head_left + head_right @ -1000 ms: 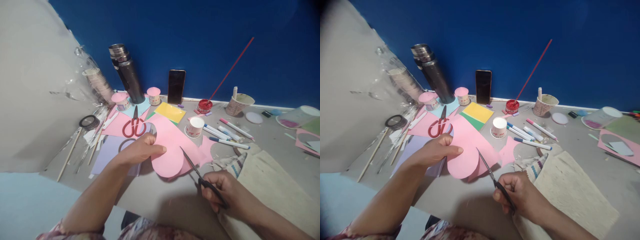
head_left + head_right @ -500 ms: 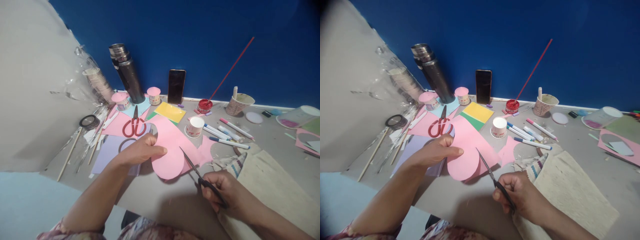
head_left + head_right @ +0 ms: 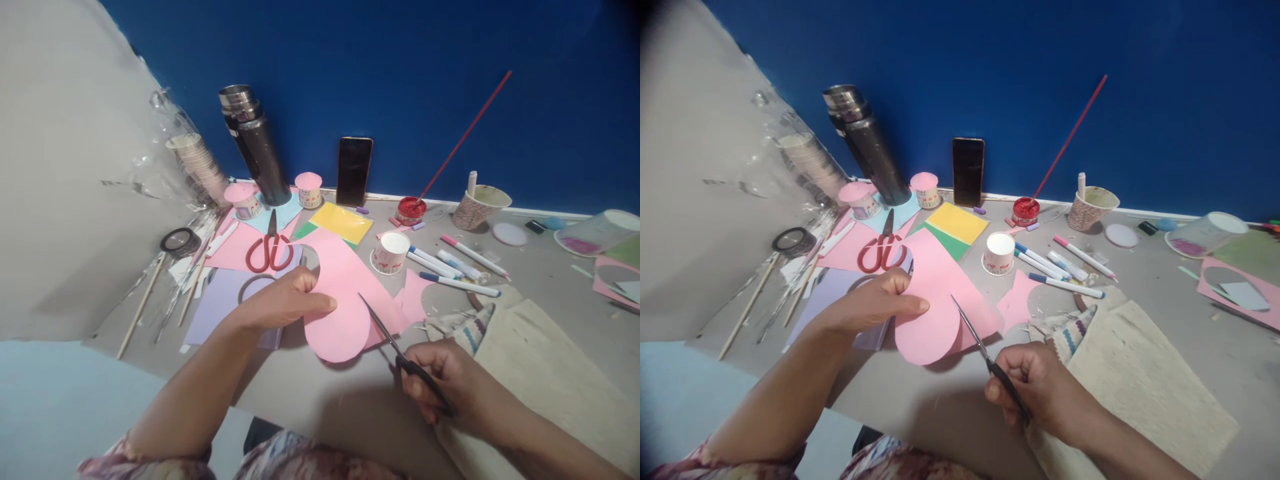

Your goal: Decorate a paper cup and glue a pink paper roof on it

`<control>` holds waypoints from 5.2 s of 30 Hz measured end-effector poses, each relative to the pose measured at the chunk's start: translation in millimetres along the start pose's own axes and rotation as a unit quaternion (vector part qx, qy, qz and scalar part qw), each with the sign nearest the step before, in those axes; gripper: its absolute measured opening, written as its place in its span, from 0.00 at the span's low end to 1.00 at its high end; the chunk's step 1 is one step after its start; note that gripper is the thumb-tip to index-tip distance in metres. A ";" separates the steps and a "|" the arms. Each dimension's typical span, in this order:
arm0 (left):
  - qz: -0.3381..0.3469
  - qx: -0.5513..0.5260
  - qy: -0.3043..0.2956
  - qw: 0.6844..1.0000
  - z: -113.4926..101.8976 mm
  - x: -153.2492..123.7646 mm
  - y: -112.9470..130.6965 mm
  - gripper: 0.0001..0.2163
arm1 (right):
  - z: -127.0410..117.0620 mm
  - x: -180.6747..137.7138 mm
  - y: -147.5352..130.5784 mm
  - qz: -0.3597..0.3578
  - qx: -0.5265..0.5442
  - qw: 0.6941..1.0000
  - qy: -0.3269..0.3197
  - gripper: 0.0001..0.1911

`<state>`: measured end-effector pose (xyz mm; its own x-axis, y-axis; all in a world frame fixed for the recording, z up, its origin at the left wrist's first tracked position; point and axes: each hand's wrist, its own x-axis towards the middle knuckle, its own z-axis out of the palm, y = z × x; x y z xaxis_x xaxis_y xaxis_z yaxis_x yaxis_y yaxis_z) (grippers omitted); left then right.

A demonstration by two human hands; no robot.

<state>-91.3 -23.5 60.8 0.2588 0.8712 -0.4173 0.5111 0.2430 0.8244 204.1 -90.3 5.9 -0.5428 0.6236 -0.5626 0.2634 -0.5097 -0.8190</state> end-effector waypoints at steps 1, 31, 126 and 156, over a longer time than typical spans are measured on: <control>0.003 -0.002 -0.007 1.000 -0.1 0.4 -1.0 0.20 | 0.1 -0.1 -0.1 0.001 -0.001 1.000 -0.001 0.18; 0.004 0.060 0.007 0.998 -1.1 -1.1 4.2 0.19 | 0.3 0.5 2.5 0.000 -0.007 1.000 -0.010 0.21; 0.068 -0.059 -0.219 0.972 -1.9 7.7 4.2 0.20 | 2.6 -1.1 -0.3 0.018 -0.032 0.998 -0.054 0.28; 0.104 -0.412 0.190 0.885 115.3 -24.3 3.4 0.17 | 14.4 8.9 9.6 -0.094 0.106 0.990 0.019 0.34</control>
<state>-1.4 -93.1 29.7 -0.0964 0.9763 -0.1940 -0.3267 0.1531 0.9327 190.3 -98.2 -5.3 -0.5348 0.7394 -0.4090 -0.0151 -0.4922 -0.8703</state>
